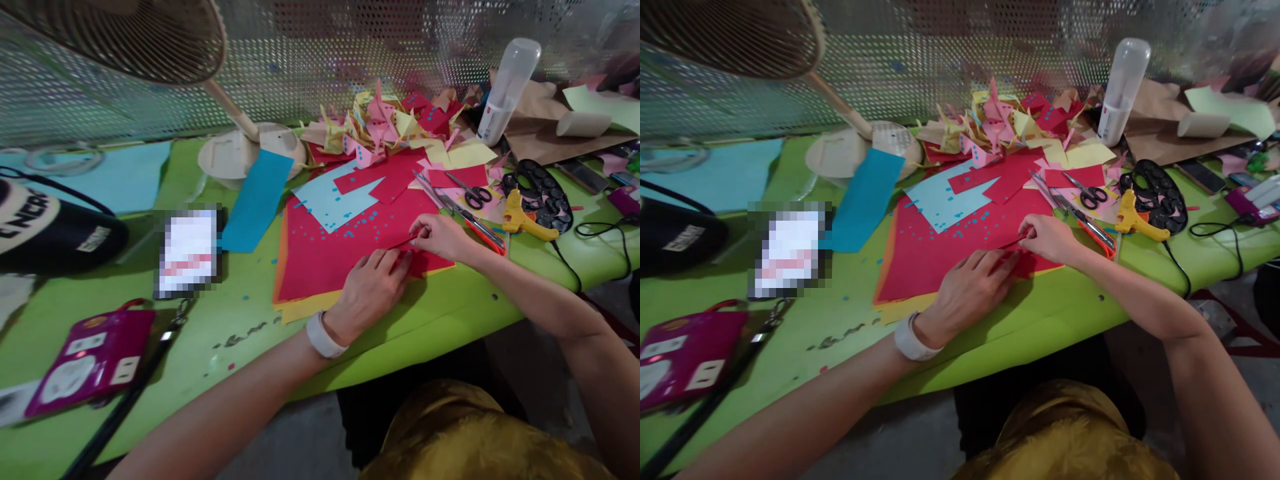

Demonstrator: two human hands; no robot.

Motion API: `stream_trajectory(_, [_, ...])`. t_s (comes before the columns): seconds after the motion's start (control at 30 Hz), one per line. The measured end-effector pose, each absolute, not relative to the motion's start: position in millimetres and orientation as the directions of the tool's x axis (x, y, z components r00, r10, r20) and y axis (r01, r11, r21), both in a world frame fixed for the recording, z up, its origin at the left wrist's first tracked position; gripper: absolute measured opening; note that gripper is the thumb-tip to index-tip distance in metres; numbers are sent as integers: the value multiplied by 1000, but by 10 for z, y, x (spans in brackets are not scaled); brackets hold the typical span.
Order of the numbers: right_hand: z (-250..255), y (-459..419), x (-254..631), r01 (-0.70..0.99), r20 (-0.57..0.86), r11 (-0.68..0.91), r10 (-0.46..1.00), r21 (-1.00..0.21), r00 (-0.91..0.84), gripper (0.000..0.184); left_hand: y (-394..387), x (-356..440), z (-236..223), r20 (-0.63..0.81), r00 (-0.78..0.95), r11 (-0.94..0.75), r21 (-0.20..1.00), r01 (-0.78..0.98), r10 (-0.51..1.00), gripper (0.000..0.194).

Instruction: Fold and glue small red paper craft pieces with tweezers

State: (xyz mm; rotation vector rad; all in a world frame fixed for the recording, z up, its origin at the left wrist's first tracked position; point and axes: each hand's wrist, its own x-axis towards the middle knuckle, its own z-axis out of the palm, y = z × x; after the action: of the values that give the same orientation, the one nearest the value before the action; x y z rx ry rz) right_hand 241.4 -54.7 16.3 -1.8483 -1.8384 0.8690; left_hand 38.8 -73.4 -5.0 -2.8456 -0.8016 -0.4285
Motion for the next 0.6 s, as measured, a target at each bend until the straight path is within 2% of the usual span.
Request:
stream_trajectory(0.23, [199,-548,2394,733,-179,-83,982,-676,-54,11,-728,399,-102,376,800,-844,-81,531,468,39])
stream_trajectory(0.6, [163,-545,2395,759,-143,-61,989,-648,-43,13,-725,403,-90,362,795,-841,-53,539,487,36])
